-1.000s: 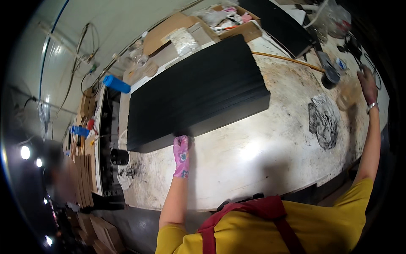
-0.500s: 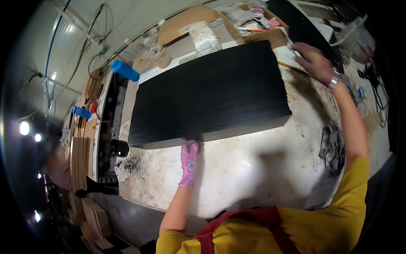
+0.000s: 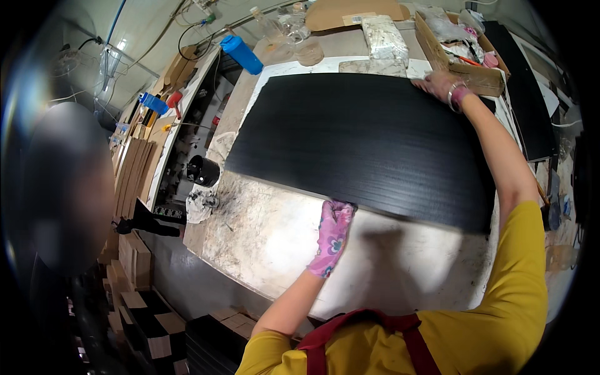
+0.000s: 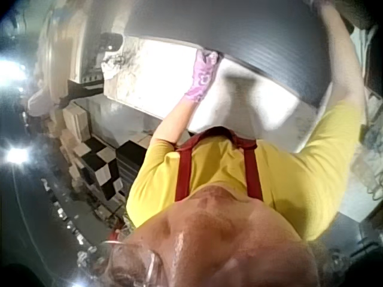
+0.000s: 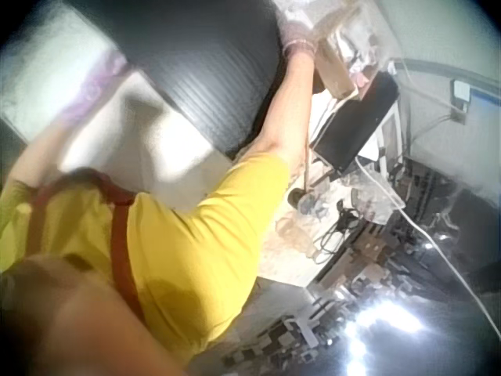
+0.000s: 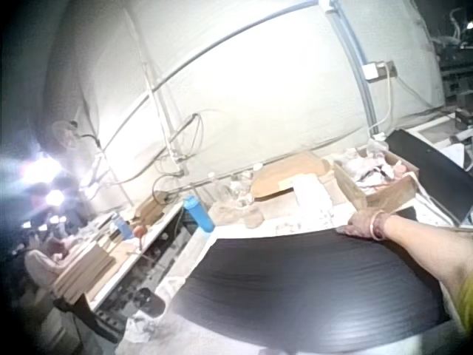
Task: The person wipes flat black furniture panels using a cloth. They apply liquid from a bottle onto the cloth and rub the cloth across the surface of the panels.
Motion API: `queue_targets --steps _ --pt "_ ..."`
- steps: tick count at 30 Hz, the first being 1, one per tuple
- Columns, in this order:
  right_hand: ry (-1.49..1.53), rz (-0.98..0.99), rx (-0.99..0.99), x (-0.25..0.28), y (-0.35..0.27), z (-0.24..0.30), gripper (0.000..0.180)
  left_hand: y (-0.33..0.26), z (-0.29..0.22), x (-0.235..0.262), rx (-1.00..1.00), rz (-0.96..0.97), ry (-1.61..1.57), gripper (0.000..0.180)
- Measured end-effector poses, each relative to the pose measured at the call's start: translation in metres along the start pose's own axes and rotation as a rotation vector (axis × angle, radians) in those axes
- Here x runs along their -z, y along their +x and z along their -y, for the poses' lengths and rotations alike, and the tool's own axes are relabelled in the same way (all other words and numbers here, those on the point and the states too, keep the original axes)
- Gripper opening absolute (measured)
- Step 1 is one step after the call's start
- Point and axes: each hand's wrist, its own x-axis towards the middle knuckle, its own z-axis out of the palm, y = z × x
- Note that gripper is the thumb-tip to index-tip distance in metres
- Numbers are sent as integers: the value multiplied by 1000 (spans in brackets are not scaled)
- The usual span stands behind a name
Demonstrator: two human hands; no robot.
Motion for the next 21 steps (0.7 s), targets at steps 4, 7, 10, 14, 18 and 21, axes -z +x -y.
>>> queue_targets --steps 4,7,10,14,18,21 --pt "113 63 -145 6 -99 27 59 -17 10 26 6 -128 76 15" --pt "187 69 -211 -4 -176 38 57 -42 -16 46 24 -173 487 19" --pt "314 104 -245 -24 -225 45 55 -57 -14 86 45 -157 547 34" --pt "542 183 277 -72 -223 -17 72 -75 -39 97 184 -98 192 49" --pt "871 138 176 -83 -246 8 68 -73 -24 127 115 212 86 82" --pt "1082 435 -308 -46 -288 70 57 -70 -10 152 114 265 93 83"
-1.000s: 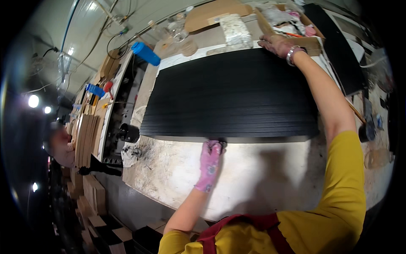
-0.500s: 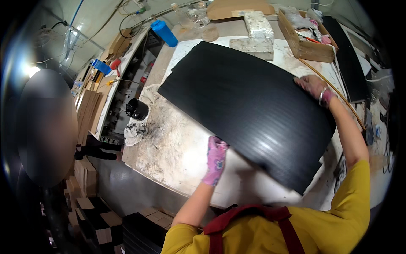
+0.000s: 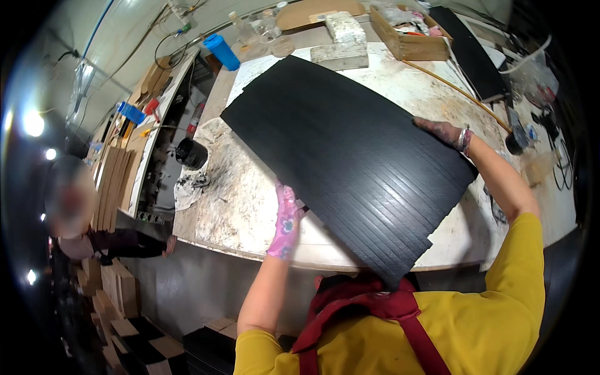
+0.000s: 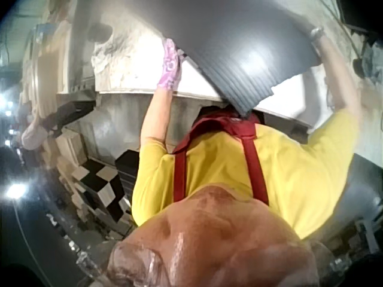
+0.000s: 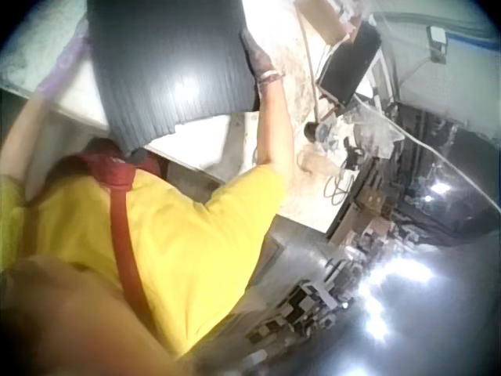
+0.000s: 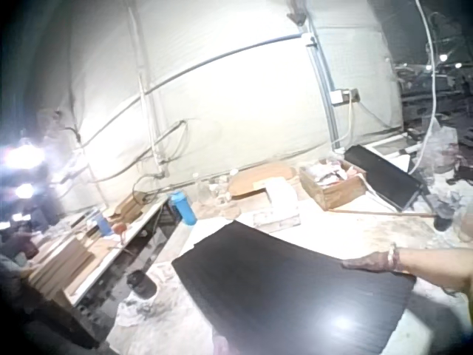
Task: The person wipes flat black furniture panels using a cloth. They apply liquid from a bottle onto the cloth and rub the cloth across the surface of the panels.
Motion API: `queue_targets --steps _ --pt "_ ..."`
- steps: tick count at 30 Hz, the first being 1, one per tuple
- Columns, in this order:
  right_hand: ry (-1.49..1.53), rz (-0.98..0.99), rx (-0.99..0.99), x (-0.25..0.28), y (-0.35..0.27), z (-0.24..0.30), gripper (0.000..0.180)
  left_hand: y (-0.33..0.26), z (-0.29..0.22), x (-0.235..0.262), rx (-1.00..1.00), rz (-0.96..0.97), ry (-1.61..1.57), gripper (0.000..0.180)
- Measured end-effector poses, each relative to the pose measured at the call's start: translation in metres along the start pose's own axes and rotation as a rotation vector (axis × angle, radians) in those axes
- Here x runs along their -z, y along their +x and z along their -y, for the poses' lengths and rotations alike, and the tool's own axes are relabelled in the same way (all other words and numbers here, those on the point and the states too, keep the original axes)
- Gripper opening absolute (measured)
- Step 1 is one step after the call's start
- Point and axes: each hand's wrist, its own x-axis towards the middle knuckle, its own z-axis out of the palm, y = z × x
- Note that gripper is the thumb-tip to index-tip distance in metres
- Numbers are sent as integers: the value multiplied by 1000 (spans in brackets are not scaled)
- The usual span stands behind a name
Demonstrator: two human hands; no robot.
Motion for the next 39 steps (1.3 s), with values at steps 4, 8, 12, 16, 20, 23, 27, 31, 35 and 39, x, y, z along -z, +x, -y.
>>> queue_targets --steps 4,8,12,16,20,23,27,31,35,39 --pt "154 -63 221 -40 -22 -48 46 -17 -19 26 20 13 22 81" --pt "7 -53 488 -105 -62 -91 49 -25 -19 75 12 -7 -47 62" --pt "-156 -283 354 -193 -90 -127 59 -22 -24 123 7 48 21 61" --pt "354 -425 305 -288 -149 -109 70 -24 -72 115 -10 157 159 62" --pt "635 -544 277 -334 -150 -117 73 27 -70 120 -39 327 329 72" --pt "679 -643 279 -350 -151 -111 70 32 -117 77 -107 522 440 85" --pt "848 -938 345 -397 -121 -89 66 84 -145 35 -212 686 757 82" --pt "-128 -867 294 -418 -106 -115 60 168 -143 -5 -378 710 1082 70" --pt "778 -411 286 -364 -114 -120 67 188 -138 -23 -583 624 1159 58" --pt "1017 -273 393 -318 -81 -136 46 154 -135 -54 -663 283 1332 48"
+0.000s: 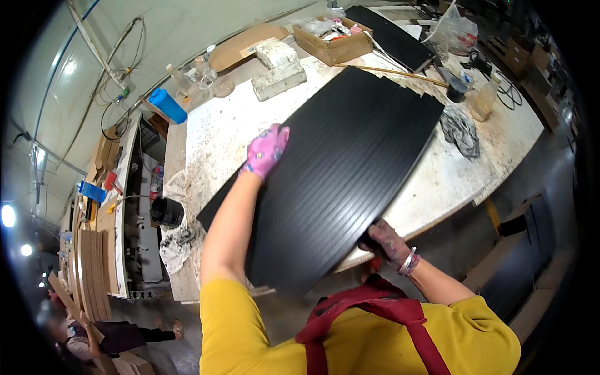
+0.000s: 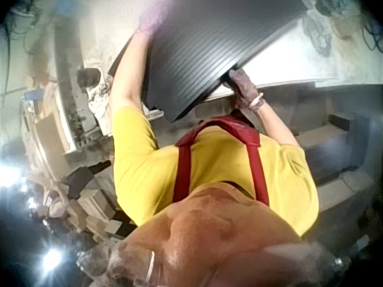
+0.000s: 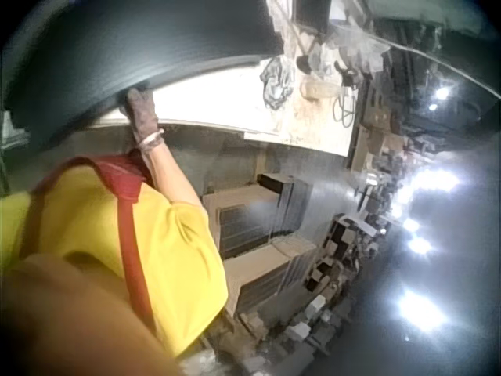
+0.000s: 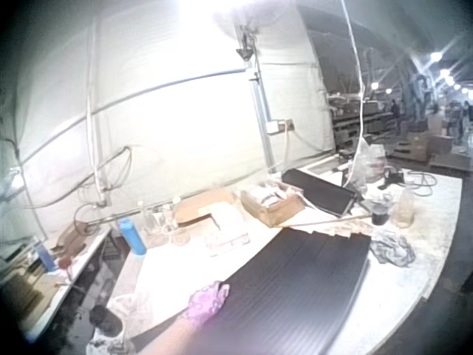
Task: The person wipes flat black furniture panels using a cloth. They apply liquid from a bottle onto the cloth and rub the cloth across the surface of the panels.
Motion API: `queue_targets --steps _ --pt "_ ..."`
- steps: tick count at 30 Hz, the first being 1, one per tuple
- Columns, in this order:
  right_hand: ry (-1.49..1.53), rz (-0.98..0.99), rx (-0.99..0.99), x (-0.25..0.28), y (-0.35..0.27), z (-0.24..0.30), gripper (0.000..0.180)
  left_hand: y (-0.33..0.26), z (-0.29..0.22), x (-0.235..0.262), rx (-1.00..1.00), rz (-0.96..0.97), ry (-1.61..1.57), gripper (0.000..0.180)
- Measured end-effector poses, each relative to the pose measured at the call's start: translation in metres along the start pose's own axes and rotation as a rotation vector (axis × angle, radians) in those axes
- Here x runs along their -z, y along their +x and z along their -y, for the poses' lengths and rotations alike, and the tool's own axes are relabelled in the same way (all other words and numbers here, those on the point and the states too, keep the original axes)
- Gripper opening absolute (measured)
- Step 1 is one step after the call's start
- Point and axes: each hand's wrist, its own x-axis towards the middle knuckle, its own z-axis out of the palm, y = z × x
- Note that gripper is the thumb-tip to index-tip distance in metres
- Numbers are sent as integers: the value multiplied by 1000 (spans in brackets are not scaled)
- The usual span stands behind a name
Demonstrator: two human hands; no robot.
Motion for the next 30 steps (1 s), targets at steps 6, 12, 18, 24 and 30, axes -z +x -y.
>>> queue_targets --steps 6,12,18,24,30 --pt "-201 -76 43 -29 36 15 38 7 13 8 16 16 -12 48" --pt "-114 201 20 1 104 -13 29 81 33 9 10 75 -107 45" --pt "-105 40 32 -57 188 5 25 181 89 -7 -58 17 39 45" --pt "-66 18 -141 -80 271 22 43 253 90 -14 -1 -17 187 54" --pt "-329 96 77 -62 300 9 43 280 84 -10 21 16 197 60"
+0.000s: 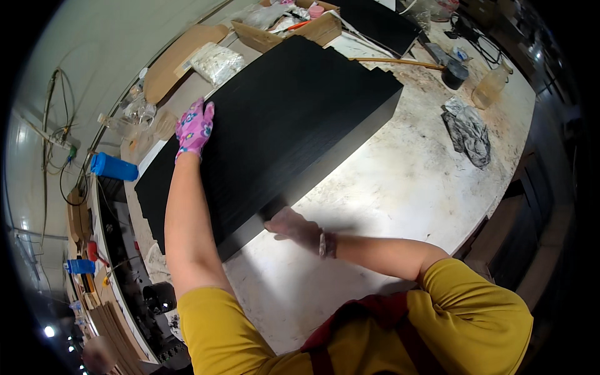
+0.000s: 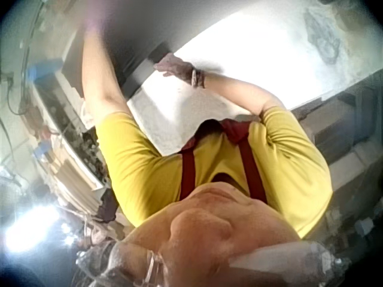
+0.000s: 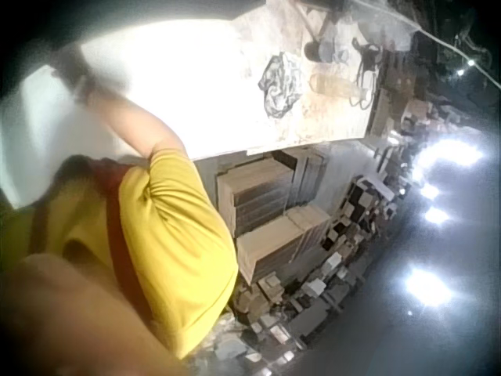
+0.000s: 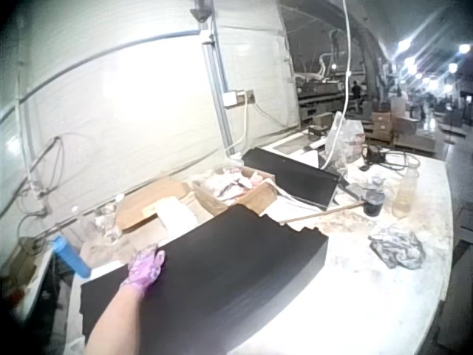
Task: The person wipes flat black furniture panels using a cloth. They apply liquid from a bottle onto the cloth and rub the cloth across the surface of the panels.
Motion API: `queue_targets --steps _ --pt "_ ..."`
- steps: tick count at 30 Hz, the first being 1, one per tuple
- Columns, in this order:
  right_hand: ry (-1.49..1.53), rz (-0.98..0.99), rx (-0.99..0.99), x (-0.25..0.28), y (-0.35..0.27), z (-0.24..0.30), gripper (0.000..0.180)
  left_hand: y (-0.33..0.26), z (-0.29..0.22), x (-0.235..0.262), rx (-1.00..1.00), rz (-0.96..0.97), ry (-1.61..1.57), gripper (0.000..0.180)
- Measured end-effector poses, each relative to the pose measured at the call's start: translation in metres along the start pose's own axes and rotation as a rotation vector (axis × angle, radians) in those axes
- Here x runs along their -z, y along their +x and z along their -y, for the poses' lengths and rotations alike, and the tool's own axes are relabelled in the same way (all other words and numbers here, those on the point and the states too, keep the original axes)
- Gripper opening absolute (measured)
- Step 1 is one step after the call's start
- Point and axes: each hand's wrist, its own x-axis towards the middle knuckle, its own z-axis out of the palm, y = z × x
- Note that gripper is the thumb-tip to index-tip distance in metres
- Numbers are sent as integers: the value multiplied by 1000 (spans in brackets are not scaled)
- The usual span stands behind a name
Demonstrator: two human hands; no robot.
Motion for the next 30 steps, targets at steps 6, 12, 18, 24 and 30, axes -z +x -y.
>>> queue_targets --steps 6,12,18,24,30 --pt "-1722 -528 330 137 -86 135 36 -168 74 43 86 -526 -349 53" --pt "-759 -693 321 333 -82 140 65 -390 124 12 764 -994 -593 49" --pt "-155 -475 91 408 -17 106 66 -400 83 -48 749 -575 -999 44" --pt "-1319 -571 53 356 -18 143 60 -398 68 -54 804 -377 -1094 62" --pt "-1380 -625 -163 271 -69 199 53 -398 44 -12 815 -316 -827 60"
